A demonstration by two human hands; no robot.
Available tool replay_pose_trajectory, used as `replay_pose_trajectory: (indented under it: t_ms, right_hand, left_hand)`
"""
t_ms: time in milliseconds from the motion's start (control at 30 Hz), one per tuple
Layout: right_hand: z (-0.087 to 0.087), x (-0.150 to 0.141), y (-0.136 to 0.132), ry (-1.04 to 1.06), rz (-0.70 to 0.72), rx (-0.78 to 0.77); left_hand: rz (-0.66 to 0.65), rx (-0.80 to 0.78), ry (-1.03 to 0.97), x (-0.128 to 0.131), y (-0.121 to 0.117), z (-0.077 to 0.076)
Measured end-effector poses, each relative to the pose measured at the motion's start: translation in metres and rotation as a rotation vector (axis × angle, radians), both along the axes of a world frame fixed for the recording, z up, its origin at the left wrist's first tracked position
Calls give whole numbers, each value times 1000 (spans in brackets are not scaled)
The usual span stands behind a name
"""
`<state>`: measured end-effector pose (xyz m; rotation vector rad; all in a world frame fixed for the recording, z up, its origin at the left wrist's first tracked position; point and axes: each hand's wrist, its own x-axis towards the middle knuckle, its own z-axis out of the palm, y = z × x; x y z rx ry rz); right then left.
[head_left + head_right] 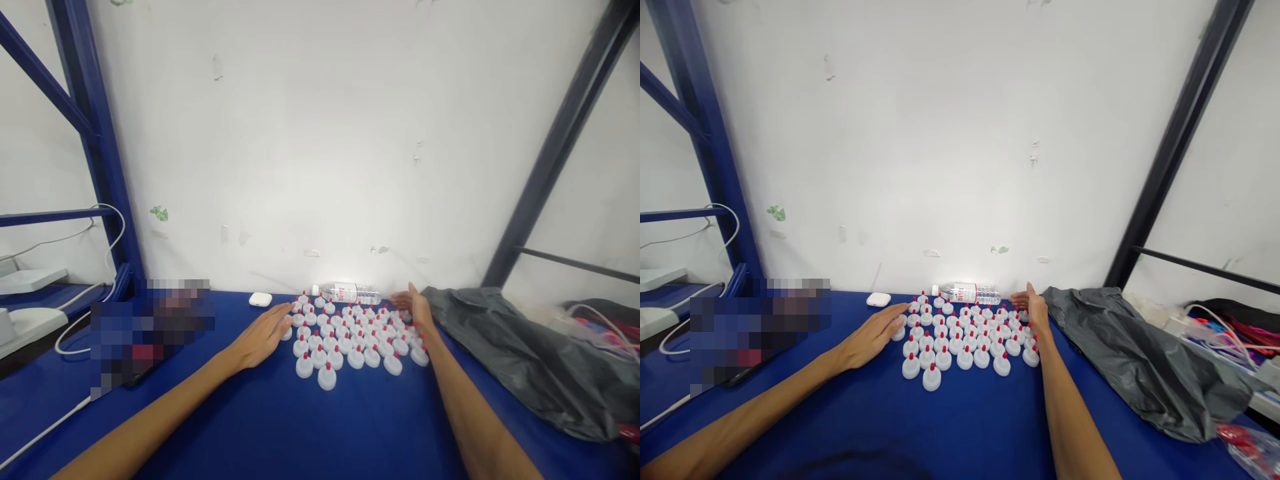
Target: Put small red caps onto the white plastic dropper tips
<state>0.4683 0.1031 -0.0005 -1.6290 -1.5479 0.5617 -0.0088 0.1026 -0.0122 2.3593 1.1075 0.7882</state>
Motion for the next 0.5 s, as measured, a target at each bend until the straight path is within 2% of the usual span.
replay_pose_trajectory:
  t_ms: [133,233,500]
  right_hand:
    - [3,-12,2,262,-99,118]
    - [3,-18,4,391,-112,141]
    - [-8,-24,9,511,-128,142]
  left_hand:
    - [-4,-5,-47,-1,3,4]
    - [12,-11,-117,-2,7,8]
    - [56,-62,-196,8,19,10]
